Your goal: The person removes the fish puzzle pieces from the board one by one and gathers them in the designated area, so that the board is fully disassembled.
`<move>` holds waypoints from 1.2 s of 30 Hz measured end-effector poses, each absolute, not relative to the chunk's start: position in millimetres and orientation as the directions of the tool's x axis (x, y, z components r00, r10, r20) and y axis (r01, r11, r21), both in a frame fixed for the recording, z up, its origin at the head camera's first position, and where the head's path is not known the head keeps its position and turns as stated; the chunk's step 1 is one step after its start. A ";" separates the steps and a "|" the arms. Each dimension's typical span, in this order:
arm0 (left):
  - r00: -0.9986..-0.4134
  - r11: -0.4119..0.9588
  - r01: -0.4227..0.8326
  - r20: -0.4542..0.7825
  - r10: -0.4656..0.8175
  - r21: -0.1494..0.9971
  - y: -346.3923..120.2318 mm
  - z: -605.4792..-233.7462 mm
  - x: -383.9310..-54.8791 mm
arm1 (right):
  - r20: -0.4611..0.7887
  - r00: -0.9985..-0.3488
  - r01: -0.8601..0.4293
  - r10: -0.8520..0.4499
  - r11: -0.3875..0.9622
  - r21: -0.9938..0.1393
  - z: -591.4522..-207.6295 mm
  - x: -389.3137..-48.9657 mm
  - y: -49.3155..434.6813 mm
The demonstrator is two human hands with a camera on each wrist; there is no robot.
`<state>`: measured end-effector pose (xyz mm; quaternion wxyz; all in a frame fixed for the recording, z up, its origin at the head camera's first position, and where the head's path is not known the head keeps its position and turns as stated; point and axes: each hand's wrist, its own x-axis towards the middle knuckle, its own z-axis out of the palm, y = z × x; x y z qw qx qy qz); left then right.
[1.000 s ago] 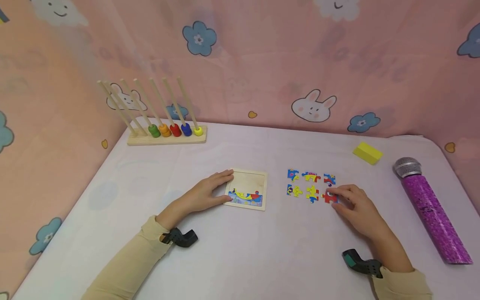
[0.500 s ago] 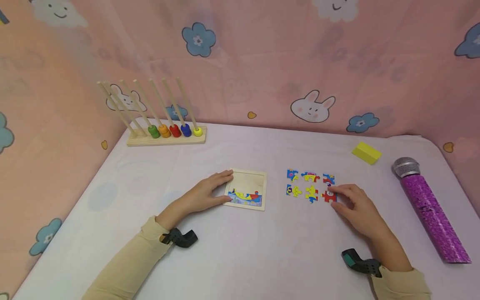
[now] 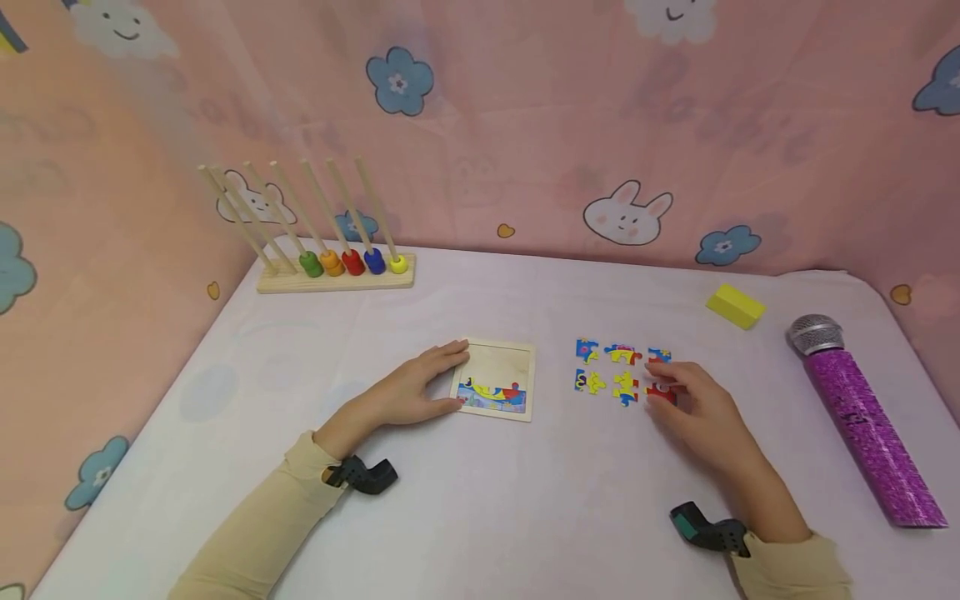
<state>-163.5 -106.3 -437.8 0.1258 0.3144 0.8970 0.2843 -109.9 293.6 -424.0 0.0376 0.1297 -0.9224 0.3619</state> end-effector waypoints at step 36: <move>-0.752 0.593 0.560 0.055 0.657 0.578 -117.5 -445.6 -143.5 | 0.011 -0.854 -0.333 -0.520 0.531 -0.779 -410.9 -136.5 129.0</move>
